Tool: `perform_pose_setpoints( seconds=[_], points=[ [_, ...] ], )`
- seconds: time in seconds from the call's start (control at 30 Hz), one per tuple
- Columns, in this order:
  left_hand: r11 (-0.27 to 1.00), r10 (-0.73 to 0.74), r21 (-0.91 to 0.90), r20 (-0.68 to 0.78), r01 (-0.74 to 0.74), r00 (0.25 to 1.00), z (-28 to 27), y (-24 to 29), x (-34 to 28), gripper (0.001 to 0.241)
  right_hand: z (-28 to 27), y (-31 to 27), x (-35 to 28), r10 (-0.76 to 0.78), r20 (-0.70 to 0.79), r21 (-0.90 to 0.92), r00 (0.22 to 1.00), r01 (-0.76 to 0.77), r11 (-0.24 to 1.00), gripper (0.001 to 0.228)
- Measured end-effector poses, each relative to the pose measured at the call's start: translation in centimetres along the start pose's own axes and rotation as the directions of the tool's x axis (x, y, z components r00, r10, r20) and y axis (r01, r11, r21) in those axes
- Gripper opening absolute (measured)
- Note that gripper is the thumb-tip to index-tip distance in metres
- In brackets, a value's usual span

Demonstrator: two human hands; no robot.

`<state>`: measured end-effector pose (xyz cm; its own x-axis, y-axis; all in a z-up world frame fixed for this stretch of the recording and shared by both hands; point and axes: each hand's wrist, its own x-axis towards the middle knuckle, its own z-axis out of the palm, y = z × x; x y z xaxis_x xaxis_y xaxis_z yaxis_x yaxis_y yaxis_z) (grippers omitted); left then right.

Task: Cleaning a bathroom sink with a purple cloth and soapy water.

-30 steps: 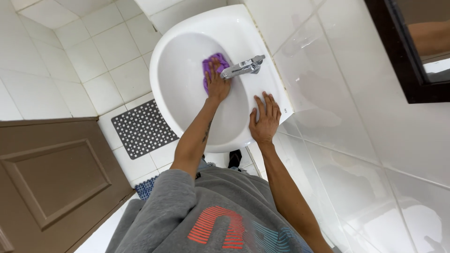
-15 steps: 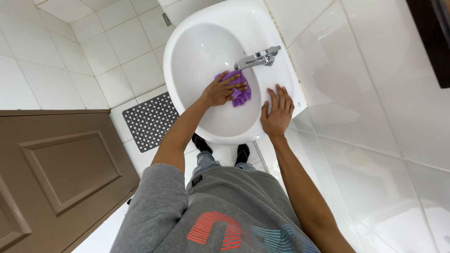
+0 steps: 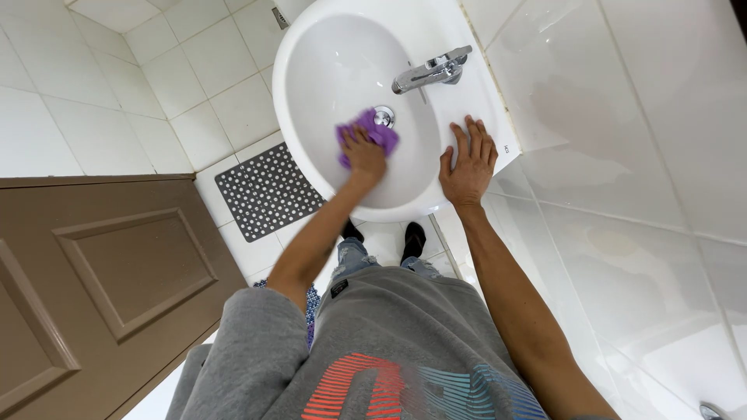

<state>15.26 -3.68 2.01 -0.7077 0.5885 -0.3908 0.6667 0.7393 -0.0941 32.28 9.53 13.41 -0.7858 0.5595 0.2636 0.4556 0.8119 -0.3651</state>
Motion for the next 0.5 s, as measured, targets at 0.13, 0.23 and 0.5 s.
perform_pose_setpoints(
  seconds=[0.13, 0.23, 0.5],
  points=[
    [0.951, 0.197, -0.281, 0.240, -0.126, 0.951, -2.9, 5.1, -4.7, 0.066, 0.1, 0.0, 0.2, 0.001, 0.011, 0.012, 1.000, -0.001, 1.000, 0.047],
    [0.633, 0.360, -0.714, -0.069, -0.298, 0.930, 0.6, 4.6, -3.8, 0.066, 0.1, -0.2, -0.1, 0.000, 0.019, 0.009, 1.000, 0.000, 1.000, 0.046],
    [0.598, 0.290, -0.688, -0.293, -0.412, 0.911, 0.8, 5.5, 2.0, 0.061, 0.0, -0.5, 0.1, 0.007, 0.019, 0.023, 1.000, -0.008, 1.000, 0.046]
  ],
)
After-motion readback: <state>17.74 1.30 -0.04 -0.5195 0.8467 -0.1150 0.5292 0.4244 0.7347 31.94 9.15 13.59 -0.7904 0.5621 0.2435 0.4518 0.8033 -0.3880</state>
